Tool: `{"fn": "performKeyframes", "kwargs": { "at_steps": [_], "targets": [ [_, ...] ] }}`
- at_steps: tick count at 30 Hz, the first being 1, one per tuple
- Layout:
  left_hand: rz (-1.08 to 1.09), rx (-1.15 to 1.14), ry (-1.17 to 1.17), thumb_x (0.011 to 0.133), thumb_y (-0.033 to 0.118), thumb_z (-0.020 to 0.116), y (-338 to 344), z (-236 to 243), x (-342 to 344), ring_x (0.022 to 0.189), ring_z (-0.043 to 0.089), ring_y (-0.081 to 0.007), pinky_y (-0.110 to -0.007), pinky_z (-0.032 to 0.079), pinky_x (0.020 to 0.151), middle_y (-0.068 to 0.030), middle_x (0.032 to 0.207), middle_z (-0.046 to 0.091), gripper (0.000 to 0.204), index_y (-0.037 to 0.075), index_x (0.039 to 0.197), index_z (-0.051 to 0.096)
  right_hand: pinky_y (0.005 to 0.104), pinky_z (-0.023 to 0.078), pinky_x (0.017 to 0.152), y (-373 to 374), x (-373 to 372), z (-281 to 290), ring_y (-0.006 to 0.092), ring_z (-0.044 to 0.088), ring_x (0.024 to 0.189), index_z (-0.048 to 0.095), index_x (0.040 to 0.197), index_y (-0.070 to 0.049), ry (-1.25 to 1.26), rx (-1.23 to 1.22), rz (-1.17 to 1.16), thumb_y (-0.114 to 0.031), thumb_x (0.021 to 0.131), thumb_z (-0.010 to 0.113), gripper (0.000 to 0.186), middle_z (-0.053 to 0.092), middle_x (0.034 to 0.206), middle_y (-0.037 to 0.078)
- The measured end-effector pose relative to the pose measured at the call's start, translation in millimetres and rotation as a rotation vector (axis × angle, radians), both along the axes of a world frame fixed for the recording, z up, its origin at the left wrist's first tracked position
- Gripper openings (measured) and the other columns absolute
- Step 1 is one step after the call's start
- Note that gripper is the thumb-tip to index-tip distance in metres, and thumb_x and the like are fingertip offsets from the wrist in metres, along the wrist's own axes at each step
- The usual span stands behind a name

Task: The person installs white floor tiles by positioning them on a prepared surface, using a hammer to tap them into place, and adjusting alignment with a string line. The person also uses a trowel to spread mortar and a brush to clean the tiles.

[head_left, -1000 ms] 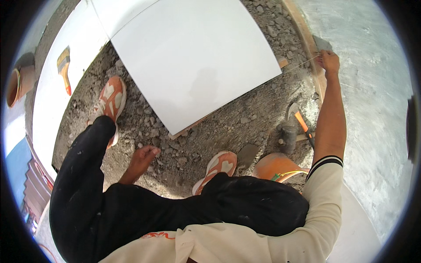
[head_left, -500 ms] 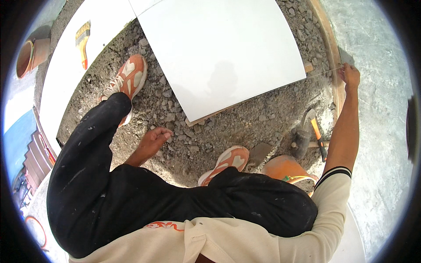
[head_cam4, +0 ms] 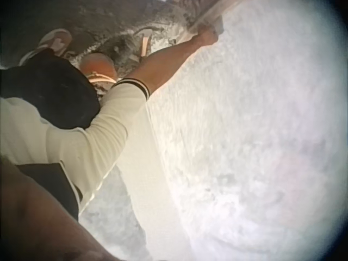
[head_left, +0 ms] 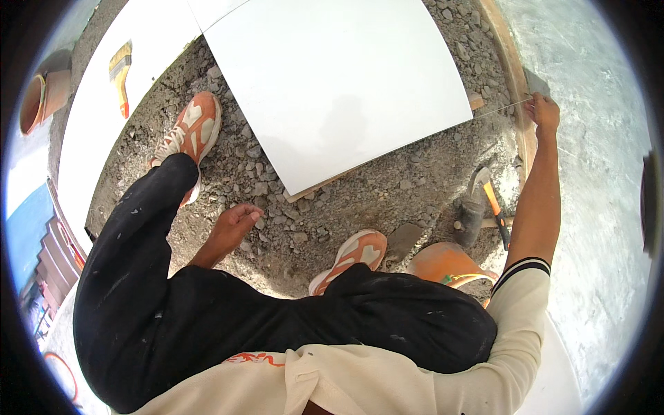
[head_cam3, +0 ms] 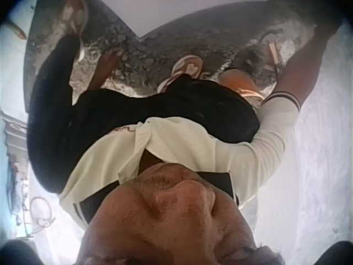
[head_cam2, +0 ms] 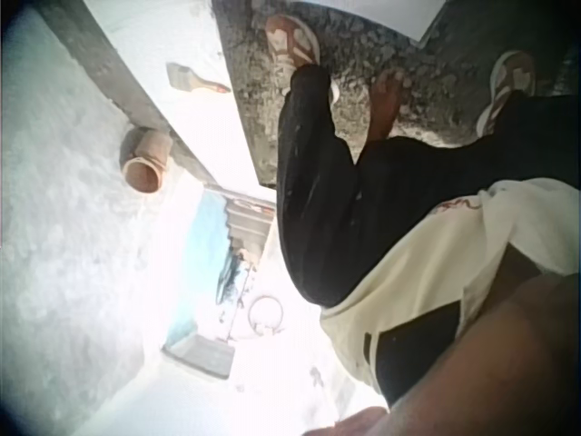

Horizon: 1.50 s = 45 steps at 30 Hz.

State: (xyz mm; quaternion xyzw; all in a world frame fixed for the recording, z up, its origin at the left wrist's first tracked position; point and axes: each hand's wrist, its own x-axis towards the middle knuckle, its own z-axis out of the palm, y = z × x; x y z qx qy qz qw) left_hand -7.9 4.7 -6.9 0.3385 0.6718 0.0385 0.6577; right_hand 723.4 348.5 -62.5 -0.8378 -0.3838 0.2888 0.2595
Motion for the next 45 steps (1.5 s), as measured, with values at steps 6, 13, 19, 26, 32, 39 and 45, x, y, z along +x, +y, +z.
{"fn": "performKeyframes", "kwargs": {
  "at_steps": [6, 13, 19, 26, 32, 39, 45],
  "targets": [
    [0.014, -0.014, -0.006, 0.104, 0.031, 0.062, 0.9, 3.3, 1.5, 0.089, 0.055, -0.0085, -0.028, 0.046, 0.083, 0.0010, 0.096, 0.065, 0.030, 0.005, 0.116, 0.071, 0.0312, 0.060, 0.070, -0.7, -4.8, 2.5, 0.0195, 0.073, 0.074, 0.072, 0.109, 0.007, 0.008, 0.021, -0.018, -0.026, 0.093, 0.065, 0.037, 0.075, 0.090, 0.013],
    [0.022, -0.047, 0.010, 0.104, 0.028, 0.063, 6.8, 9.5, 7.5, 0.075, 0.045, -0.0036, -0.023, 0.040, 0.069, 0.0065, 0.085, 0.057, 0.025, 0.006, 0.114, 0.070, 0.0318, 0.058, 0.067, -2.3, -3.2, 4.0, 0.0186, 0.073, 0.074, 0.074, 0.109, 0.005, -0.076, -0.011, 0.002, -0.042, 0.095, 0.067, 0.049, 0.076, 0.089, 0.012],
    [0.058, -0.024, -0.008, 0.103, 0.026, 0.063, 6.3, 8.6, 9.2, 0.071, 0.042, -0.0029, -0.023, 0.037, 0.063, 0.0079, 0.081, 0.053, 0.024, 0.005, 0.114, 0.070, 0.0334, 0.057, 0.067, -0.4, -7.0, 18.3, 0.0190, 0.071, 0.071, 0.074, 0.106, 0.002, -0.189, -0.054, 0.024, -0.047, 0.094, 0.063, 0.052, 0.075, 0.087, 0.011],
    [0.099, -0.026, -0.049, 0.105, 0.025, 0.063, 1.2, 1.4, 5.6, 0.065, 0.038, -0.0015, -0.022, 0.032, 0.059, 0.0106, 0.074, 0.048, 0.022, 0.007, 0.114, 0.071, 0.0342, 0.055, 0.063, 4.0, -0.6, 20.3, 0.0212, 0.067, 0.067, 0.070, 0.095, 0.000, -0.156, -0.193, 0.014, -0.040, 0.093, 0.059, 0.041, 0.071, 0.084, 0.010],
    [0.080, -0.006, -0.051, 0.105, 0.026, 0.064, -0.9, -3.0, 3.2, 0.065, 0.039, -0.0009, -0.022, 0.033, 0.059, 0.0104, 0.074, 0.050, 0.024, 0.005, 0.115, 0.070, 0.0365, 0.049, 0.055, 9.7, 30.2, 0.8, 0.0216, 0.062, 0.061, 0.068, 0.090, 0.000, -0.293, -0.087, 0.454, -0.030, 0.093, 0.056, 0.032, 0.068, 0.082, 0.012],
    [0.071, -0.038, -0.015, 0.104, 0.027, 0.065, 5.5, -0.4, 2.1, 0.076, 0.050, -0.0019, -0.022, 0.043, 0.069, 0.0042, 0.092, 0.065, 0.029, 0.002, 0.118, 0.070, 0.0365, 0.050, 0.061, 20.7, 57.0, -18.8, 0.0269, 0.064, 0.072, 0.069, 0.091, -0.001, -0.137, -0.184, 0.375, -0.021, 0.089, 0.060, 0.022, 0.071, 0.088, 0.014],
    [0.037, -0.044, 0.046, 0.104, 0.027, 0.065, 13.4, 1.7, 2.7, 0.079, 0.055, -0.0062, -0.027, 0.047, 0.074, 0.0030, 0.093, 0.067, 0.029, 0.001, 0.117, 0.070, 0.0479, 0.056, 0.080, 20.8, 79.5, -42.6, 0.0401, 0.071, 0.091, 0.076, 0.089, -0.007, -0.377, -0.124, 0.547, -0.010, 0.075, 0.072, 0.014, 0.074, 0.094, 0.021]
  ]
}}
